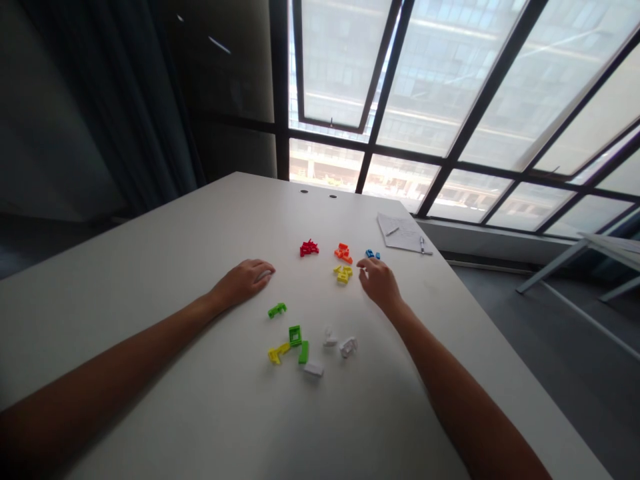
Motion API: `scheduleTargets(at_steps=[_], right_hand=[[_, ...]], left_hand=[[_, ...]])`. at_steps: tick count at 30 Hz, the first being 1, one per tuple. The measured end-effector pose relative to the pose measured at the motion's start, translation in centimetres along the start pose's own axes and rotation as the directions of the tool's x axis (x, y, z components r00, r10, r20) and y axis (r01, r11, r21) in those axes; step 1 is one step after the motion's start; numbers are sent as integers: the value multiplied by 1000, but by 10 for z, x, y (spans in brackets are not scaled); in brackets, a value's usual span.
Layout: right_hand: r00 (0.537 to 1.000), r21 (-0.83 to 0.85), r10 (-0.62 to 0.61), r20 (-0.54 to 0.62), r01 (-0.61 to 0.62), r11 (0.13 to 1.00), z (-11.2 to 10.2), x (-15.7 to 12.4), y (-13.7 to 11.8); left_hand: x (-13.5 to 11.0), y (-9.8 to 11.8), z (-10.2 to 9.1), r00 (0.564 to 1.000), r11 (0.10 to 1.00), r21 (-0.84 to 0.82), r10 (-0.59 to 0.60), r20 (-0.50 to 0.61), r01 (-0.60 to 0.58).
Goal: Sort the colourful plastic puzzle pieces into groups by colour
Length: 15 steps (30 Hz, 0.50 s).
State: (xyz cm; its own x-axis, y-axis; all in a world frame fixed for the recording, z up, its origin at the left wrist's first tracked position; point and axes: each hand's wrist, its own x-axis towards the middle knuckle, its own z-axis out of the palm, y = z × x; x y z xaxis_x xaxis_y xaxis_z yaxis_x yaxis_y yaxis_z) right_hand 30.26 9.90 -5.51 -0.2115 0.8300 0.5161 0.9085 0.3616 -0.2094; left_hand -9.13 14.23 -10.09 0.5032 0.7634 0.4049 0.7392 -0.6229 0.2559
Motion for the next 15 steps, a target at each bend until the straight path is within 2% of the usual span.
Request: scheduleTargets(at_steps=[2,4,6,10,15], right_hand=[[994,-137,104,40,-98,986,0,-1,34],[982,-192,129,135,-102,976,0,-4,58],[970,-186,119,212,-80,979,1,-8,72],[958,-134,113,264,-79,988,1,-8,77],[954,-80,130,271,-112,990,-13,0,54]], left_hand=[[0,0,0,1000,1000,-3,0,-2,0],[0,0,0,1000,1000,-3,-2,-1,2],[0,0,0,1000,1000,-7,-4,-5,4],[0,-1,1,1000,1000,-17,-2,-13,1],[0,0,0,1000,1000,5,-4,-1,4]])
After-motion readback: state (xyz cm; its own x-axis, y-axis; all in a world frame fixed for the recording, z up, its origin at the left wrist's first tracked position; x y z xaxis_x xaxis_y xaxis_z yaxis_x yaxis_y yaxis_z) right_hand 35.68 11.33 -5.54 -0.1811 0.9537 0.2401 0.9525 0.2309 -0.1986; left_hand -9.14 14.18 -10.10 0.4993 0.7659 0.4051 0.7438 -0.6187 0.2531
